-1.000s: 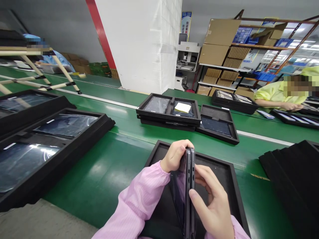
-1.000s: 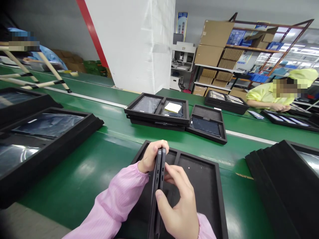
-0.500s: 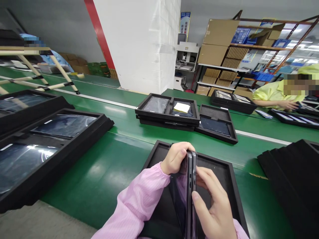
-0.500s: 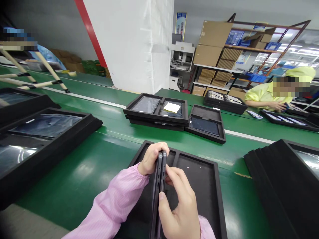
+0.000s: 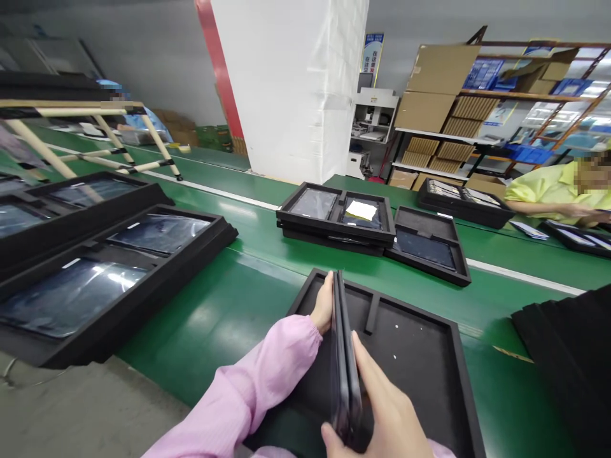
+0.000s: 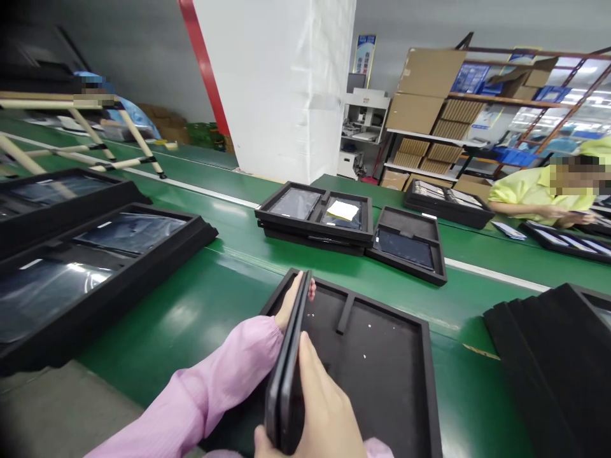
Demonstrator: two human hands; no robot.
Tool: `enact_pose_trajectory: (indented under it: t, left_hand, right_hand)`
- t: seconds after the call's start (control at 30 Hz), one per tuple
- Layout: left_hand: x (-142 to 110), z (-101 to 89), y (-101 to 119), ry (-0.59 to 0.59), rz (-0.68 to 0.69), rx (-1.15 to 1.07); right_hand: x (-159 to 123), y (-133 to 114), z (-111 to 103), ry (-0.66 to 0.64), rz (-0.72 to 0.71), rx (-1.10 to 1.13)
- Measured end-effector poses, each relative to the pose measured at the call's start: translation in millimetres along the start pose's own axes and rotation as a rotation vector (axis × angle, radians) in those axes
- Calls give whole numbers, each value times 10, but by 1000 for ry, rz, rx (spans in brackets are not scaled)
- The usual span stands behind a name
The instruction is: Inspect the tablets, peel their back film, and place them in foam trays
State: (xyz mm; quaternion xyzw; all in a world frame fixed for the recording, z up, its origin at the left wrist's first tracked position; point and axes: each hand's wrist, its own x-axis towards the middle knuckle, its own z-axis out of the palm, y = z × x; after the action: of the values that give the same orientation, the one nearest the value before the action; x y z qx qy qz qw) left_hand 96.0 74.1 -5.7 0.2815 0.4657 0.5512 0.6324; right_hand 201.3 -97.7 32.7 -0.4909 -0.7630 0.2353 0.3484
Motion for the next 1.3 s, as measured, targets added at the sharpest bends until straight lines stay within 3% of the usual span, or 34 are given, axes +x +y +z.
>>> enact_pose_trajectory:
  t: [0.17,0.3,0.47,0.67,0.97,1.3]
  left_hand:
    - [186,199,372,-21,260,96]
    - [249,314,449,-100,331,155]
    - [242,310,376,-126,372,177]
    - [261,259,355,-141,477,203]
    - [241,239,386,-128,494,175]
    - [189,237,386,-143,533,201]
  right_hand:
    - [140,26,-111,-150,213,-24]
    - [293,41,-240,-246,383,155]
    - [343,160,-350,-220,403,381]
    - [396,241,-394,-245,443,504]
    - [403,284,-415,-299,446,507]
    - [444,184,-408,-254,365,423]
